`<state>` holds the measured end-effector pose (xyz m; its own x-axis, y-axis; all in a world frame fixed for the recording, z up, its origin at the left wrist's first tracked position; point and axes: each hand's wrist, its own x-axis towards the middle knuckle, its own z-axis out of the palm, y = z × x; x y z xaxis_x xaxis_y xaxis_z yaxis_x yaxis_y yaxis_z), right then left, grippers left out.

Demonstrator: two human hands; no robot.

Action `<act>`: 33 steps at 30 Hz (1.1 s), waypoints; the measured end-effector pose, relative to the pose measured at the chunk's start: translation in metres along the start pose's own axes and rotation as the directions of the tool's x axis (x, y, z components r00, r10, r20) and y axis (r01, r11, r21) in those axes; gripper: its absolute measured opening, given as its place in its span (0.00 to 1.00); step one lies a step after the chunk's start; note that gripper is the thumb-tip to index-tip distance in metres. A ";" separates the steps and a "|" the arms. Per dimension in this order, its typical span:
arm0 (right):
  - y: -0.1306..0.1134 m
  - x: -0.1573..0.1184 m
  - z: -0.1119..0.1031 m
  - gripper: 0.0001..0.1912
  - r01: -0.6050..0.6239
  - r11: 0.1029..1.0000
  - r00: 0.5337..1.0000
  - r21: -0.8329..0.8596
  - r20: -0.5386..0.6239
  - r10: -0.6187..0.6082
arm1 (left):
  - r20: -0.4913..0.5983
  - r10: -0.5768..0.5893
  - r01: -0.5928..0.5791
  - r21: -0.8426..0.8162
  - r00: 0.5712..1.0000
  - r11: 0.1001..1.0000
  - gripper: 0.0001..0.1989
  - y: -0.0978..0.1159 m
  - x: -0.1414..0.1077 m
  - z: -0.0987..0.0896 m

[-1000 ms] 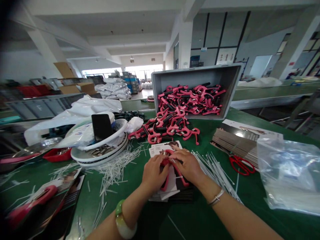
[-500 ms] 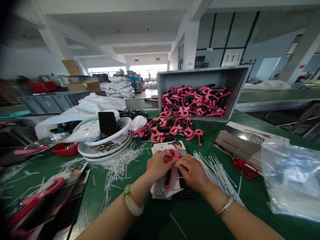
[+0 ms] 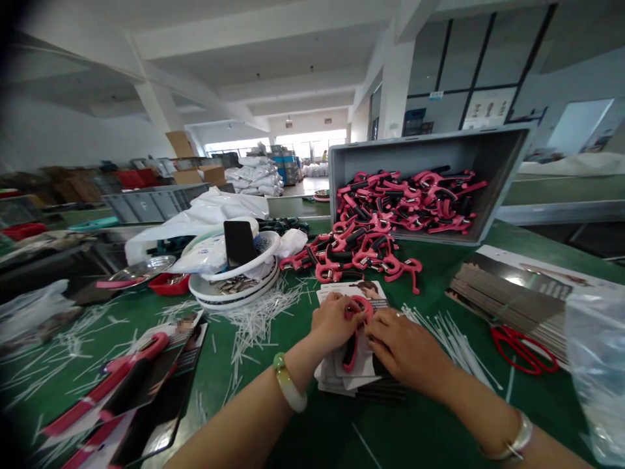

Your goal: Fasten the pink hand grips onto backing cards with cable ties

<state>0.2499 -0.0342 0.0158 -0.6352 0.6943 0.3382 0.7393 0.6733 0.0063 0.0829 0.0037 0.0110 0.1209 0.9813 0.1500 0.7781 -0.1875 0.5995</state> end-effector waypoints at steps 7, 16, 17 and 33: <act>-0.023 -0.020 -0.015 0.07 -0.007 0.954 0.997 -0.300 0.076 0.031 | -0.227 -0.039 -0.014 -0.226 0.973 0.974 0.22 -0.038 -0.035 -0.016; -0.034 0.001 -0.007 0.07 0.075 0.996 0.991 0.052 -0.111 -0.068 | -0.033 -0.050 0.015 -0.678 0.998 0.735 0.07 -0.057 -0.056 0.009; -0.034 0.005 -0.003 0.07 0.040 0.992 0.988 0.123 -0.153 -0.021 | -0.067 -0.029 -0.021 -0.643 0.997 0.765 0.06 -0.054 -0.055 0.009; -0.033 0.011 0.024 0.08 -0.263 0.874 0.916 0.408 -0.177 0.359 | -0.276 0.173 -0.266 -0.350 0.946 0.898 0.04 -0.052 -0.051 0.014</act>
<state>0.2133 -0.0422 -0.0035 -0.2773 0.8328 0.4790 0.7225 0.5094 -0.4675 0.0448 -0.0361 -0.0391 0.0788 0.8832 0.4624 0.4513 -0.4452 0.7734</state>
